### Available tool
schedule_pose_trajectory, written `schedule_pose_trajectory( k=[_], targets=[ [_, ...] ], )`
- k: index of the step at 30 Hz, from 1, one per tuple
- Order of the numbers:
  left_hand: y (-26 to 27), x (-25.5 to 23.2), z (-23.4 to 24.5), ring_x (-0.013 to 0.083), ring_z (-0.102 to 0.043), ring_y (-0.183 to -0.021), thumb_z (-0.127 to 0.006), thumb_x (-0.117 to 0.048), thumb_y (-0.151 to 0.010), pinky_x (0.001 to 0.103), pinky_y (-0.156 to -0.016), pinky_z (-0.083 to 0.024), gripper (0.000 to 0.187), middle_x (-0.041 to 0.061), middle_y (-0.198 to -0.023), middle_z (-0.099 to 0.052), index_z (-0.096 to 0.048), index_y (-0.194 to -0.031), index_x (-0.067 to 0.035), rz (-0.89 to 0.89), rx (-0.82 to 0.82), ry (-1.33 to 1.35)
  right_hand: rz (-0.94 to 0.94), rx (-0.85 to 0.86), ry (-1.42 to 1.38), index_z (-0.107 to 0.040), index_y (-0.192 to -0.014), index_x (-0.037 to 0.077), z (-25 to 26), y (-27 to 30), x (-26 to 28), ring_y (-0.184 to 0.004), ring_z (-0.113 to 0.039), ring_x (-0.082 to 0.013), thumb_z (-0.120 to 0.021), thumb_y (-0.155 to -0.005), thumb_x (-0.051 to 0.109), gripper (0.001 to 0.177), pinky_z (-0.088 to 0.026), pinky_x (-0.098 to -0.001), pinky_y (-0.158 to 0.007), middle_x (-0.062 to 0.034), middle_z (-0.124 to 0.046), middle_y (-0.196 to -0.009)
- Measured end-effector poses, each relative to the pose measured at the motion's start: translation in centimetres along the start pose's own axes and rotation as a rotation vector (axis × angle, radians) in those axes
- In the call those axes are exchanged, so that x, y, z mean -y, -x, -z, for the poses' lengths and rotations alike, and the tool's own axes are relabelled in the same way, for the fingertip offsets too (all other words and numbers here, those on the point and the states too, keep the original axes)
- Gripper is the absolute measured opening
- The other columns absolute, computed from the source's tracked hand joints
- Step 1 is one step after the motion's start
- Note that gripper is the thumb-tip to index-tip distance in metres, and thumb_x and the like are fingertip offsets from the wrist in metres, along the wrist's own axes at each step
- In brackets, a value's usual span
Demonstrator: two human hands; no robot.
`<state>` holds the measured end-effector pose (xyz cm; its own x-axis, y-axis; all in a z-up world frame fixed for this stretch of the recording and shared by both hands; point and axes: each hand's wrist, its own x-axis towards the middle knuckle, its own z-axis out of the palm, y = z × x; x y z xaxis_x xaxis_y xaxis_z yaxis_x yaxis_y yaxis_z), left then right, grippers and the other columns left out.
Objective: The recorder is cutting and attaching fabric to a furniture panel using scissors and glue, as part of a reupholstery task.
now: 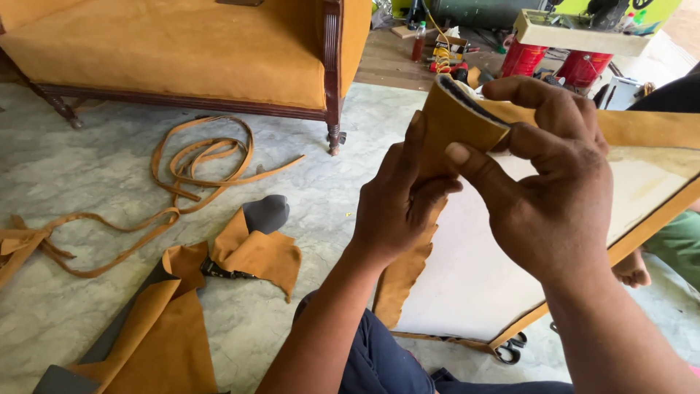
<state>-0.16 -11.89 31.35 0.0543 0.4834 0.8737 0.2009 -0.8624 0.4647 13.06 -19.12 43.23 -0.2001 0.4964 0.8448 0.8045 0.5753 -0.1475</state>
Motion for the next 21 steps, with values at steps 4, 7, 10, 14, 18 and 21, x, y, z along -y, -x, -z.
schedule_pose_trajectory(
  k=[4, 7, 10, 14, 18, 21],
  targets=[
    [0.2, 0.4, -0.5, 0.0223, -0.07, -0.112, -0.069, -0.025, -0.106, 0.032, -0.098, -0.059, 0.077, 0.013, -0.133, -0.062, -0.022, -0.166, -0.011, 0.057, 0.003, 0.036, 0.007, 0.043, -0.035, -0.072, -0.089, 0.001, 0.3, -0.3, -0.7, -0.123, -0.058, -0.0305, -0.082, -0.09, 0.02, 0.022, -0.046, -0.0425, -0.104, -0.0099, -0.066, -0.135],
    [-0.2, 1.7, -0.6, 0.0292, -0.054, -0.136, -0.059, -0.031, -0.112, 0.037, -0.115, -0.047, 0.068, 0.017, -0.151, -0.048, -0.022, -0.165, -0.01, 0.006, 0.005, 0.029, -0.005, 0.087, -0.084, -0.072, -0.09, 0.0, 0.7, -0.3, -1.4, -0.126, -0.056, -0.0315, -0.08, -0.091, 0.019, 0.02, -0.046, -0.043, -0.105, -0.011, -0.063, -0.14],
    [-2.4, 1.7, 1.6, 0.031, -0.034, -0.153, -0.053, -0.04, -0.118, 0.038, -0.129, -0.031, 0.065, 0.016, -0.164, -0.03, -0.019, -0.166, -0.012, -0.105, 0.012, -0.01, -0.003, 0.118, -0.115, -0.073, -0.093, 0.001, 0.8, 0.0, -2.2, -0.131, -0.054, -0.0325, -0.081, -0.092, 0.018, 0.019, -0.047, -0.0434, -0.108, -0.0118, -0.061, -0.146],
    [-8.8, -1.7, 6.3, 0.0232, -0.024, -0.158, -0.066, -0.037, -0.12, 0.032, -0.132, -0.021, 0.054, 0.006, -0.168, -0.017, -0.03, -0.159, -0.027, -0.366, 0.141, -0.226, 0.025, 0.123, -0.116, -0.076, -0.103, 0.004, 1.3, -0.5, -1.5, -0.131, -0.052, -0.0342, -0.083, -0.09, 0.02, 0.021, -0.047, -0.044, -0.107, -0.0128, -0.058, -0.146],
    [-13.1, -5.5, 8.3, 0.0386, -0.027, -0.152, -0.081, -0.031, -0.099, 0.057, -0.125, -0.02, 0.052, 0.013, -0.162, -0.029, -0.058, -0.145, -0.033, -0.522, 0.373, -0.648, 0.016, 0.108, -0.15, -0.077, -0.102, 0.007, 1.3, -1.0, -0.7, -0.129, -0.051, -0.0354, -0.083, -0.086, 0.019, 0.021, -0.046, -0.0449, -0.104, -0.0135, -0.057, -0.144],
    [-14.3, -6.5, 8.3, 0.0353, -0.027, -0.158, -0.079, -0.01, -0.096, 0.049, -0.13, -0.027, 0.051, 0.012, -0.167, -0.03, -0.061, -0.141, -0.025, -0.38, 0.7, -0.374, 0.019, 0.111, -0.137, -0.078, -0.099, 0.009, 1.4, -1.0, -0.8, -0.13, -0.05, -0.0354, -0.084, -0.086, 0.018, 0.018, -0.046, -0.0455, -0.105, -0.0128, -0.057, -0.144]
  ],
)
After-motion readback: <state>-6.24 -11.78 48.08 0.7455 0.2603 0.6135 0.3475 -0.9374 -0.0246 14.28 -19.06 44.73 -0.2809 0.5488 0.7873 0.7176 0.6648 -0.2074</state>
